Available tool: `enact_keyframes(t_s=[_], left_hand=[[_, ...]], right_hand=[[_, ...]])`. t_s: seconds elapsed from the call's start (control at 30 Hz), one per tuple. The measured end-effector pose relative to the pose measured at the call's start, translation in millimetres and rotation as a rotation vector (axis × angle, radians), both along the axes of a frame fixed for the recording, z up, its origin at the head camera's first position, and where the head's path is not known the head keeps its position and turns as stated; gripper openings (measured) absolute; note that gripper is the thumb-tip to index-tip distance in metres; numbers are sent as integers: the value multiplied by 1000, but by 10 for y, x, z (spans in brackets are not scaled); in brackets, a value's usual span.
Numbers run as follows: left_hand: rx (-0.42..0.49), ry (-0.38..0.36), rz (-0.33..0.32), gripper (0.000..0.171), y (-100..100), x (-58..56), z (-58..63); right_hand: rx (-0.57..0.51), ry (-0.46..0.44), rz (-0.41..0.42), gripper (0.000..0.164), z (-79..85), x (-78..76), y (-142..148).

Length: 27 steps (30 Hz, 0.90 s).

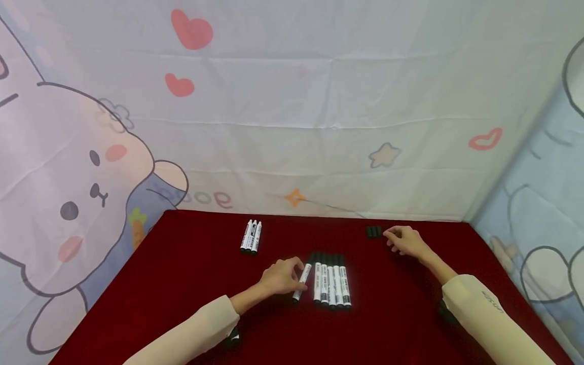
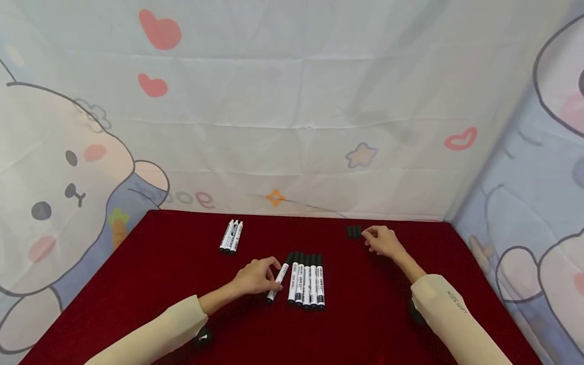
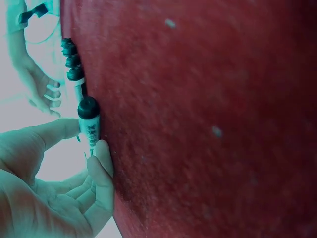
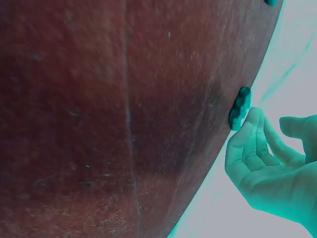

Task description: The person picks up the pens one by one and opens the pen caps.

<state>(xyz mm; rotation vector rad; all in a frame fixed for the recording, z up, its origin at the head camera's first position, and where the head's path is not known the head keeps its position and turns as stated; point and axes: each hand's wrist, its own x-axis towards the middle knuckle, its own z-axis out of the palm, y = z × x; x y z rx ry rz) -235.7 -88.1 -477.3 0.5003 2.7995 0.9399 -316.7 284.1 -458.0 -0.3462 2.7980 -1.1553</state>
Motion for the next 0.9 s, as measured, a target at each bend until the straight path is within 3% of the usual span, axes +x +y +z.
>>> enact_keyframes(t_s=[0.23, 0.37, 0.7, 0.9], left_hand=[[275, -177, 65, 41, -136, 15, -1], [378, -171, 50, 40, -221, -3, 64], [420, -126, -88, 35, -188, -45, 246], [429, -115, -154, 32, -114, -57, 264]], right_hand=[[9, -32, 92, 37, -59, 176, -170], [2, -23, 148, 36, -64, 249, -313], [-43, -45, 262, 40, 109, 415, -593], [-151, -126, 275, 49, 142, 481, -717]])
